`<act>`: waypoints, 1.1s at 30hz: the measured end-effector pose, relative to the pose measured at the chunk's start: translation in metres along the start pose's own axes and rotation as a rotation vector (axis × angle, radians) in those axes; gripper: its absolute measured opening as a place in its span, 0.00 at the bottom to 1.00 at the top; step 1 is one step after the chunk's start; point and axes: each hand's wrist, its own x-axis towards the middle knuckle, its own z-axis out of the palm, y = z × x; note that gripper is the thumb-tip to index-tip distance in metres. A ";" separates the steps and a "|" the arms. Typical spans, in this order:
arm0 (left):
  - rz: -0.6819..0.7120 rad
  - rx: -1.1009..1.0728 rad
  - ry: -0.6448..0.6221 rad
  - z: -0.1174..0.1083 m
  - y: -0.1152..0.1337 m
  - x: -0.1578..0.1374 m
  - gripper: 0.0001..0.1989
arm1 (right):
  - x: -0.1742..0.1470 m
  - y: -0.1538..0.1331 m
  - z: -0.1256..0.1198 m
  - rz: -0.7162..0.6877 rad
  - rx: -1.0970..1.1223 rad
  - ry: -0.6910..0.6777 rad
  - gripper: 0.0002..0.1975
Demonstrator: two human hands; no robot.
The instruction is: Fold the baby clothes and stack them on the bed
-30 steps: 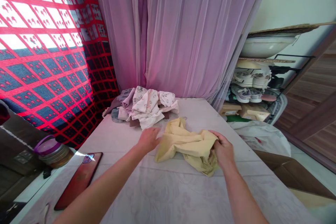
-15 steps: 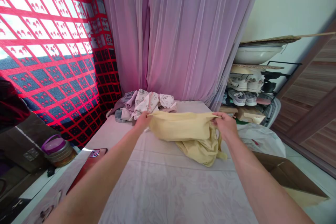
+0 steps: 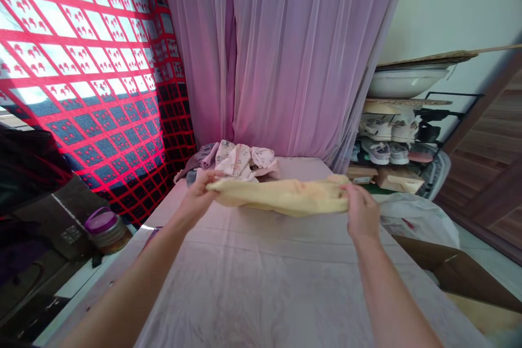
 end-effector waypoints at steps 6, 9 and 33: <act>-0.526 -0.043 -0.649 0.001 -0.064 -0.068 0.18 | -0.040 0.065 -0.042 0.199 -0.479 -0.551 0.20; -0.615 0.047 -0.877 -0.004 -0.072 -0.063 0.19 | -0.031 0.071 -0.058 0.248 -0.647 -0.882 0.18; -0.367 1.003 -0.357 0.118 -0.170 0.121 0.15 | 0.067 0.106 0.060 -0.047 -1.259 -1.001 0.13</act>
